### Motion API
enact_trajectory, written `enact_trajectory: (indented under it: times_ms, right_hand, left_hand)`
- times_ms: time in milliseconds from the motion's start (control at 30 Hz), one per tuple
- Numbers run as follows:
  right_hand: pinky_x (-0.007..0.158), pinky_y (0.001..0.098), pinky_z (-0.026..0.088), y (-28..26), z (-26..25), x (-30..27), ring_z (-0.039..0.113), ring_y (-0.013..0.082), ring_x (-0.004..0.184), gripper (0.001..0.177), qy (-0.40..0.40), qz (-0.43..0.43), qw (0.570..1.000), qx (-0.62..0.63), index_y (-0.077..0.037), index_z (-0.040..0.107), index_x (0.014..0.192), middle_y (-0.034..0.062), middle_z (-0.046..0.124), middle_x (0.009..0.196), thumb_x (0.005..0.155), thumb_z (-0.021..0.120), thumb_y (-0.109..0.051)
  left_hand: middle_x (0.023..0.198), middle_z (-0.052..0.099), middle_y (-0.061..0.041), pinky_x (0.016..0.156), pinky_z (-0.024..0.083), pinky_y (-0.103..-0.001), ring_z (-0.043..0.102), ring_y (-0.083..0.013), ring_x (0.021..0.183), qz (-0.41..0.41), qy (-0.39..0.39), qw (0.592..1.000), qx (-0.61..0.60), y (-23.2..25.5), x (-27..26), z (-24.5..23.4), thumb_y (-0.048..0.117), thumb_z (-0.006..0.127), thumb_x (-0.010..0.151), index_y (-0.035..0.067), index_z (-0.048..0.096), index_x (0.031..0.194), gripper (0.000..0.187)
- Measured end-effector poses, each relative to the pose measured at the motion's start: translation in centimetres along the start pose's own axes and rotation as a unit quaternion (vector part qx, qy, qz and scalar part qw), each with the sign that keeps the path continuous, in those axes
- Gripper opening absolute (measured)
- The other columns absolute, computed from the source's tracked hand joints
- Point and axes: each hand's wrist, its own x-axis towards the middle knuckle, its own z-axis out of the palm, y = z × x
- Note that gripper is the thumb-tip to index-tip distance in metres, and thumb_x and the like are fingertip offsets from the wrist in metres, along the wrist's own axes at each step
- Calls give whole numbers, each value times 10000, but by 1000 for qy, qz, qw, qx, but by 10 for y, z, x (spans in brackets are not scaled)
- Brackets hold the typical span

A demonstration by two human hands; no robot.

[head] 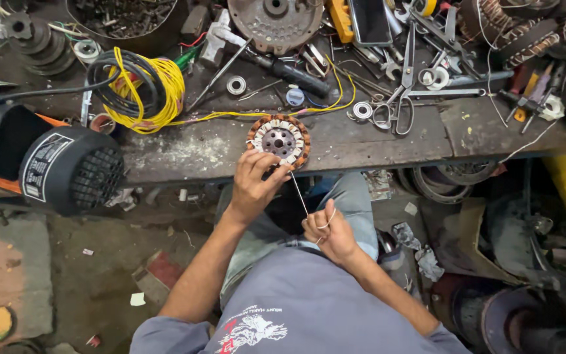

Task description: The person sits on the floor and winds a white insulated wire around the slots of a motor stator. They repeatedly pull the wire through the slots and wrap it around the stator's outer edge, continuing the winding process throughout the clip.

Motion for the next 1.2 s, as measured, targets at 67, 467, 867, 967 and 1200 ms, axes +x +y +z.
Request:
enact_trajectory:
  times_ms: [67, 467, 867, 967, 1200]
  right_hand:
    - [558, 293, 329, -3, 10, 1, 370, 153, 617, 627, -4, -18, 998, -66, -90, 421, 664, 23, 384, 645, 1131, 371, -506]
    - [625, 205, 406, -40, -3, -29, 490, 30, 726, 142, 286, -158, 832, -449, -63, 615, 1065, -31, 565, 878, 957, 694, -114]
    - [583, 275, 396, -53, 10, -22, 455, 79, 674, 237, 77, -46, 837, -540, -16, 582, 800, -15, 525, 726, 999, 650, -126]
    - [751, 290, 460, -72, 18, -16, 548, 114, 832, 171, 119, -146, 874, -448, -5, 623, 870, 19, 612, 929, 1002, 613, -114]
    - [700, 281, 478, -102, -20, -21, 572, 132, 705, 157, 297, -207, 901, -238, -48, 646, 941, 38, 639, 785, 1074, 622, -128]
  left_hand:
    - [1157, 623, -66, 1090, 458, -507, 586, -284, 1148, -6, 2, 1000, -6, 3, 2, -1, 165, 835, 842, 129, 719, 1162, 343]
    - [1175, 647, -106, 1022, 513, -451, 629, -320, 1126, -38, -50, 989, -135, 9, 18, -43, 101, 841, 782, 88, 704, 1091, 338]
    - [826, 662, -86, 699, 514, -327, 664, -206, 778, -199, -261, 894, -306, 53, -17, -29, 227, 780, 911, 46, 770, 911, 181]
    - [701, 562, -67, 567, 404, -302, 537, -147, 619, -326, -228, 836, -378, 26, -30, -43, 152, 734, 904, -11, 764, 877, 168]
    - [901, 656, -31, 751, 481, -281, 598, -123, 827, -369, -70, 777, -504, 14, -24, -57, 184, 707, 987, -12, 741, 1106, 232]
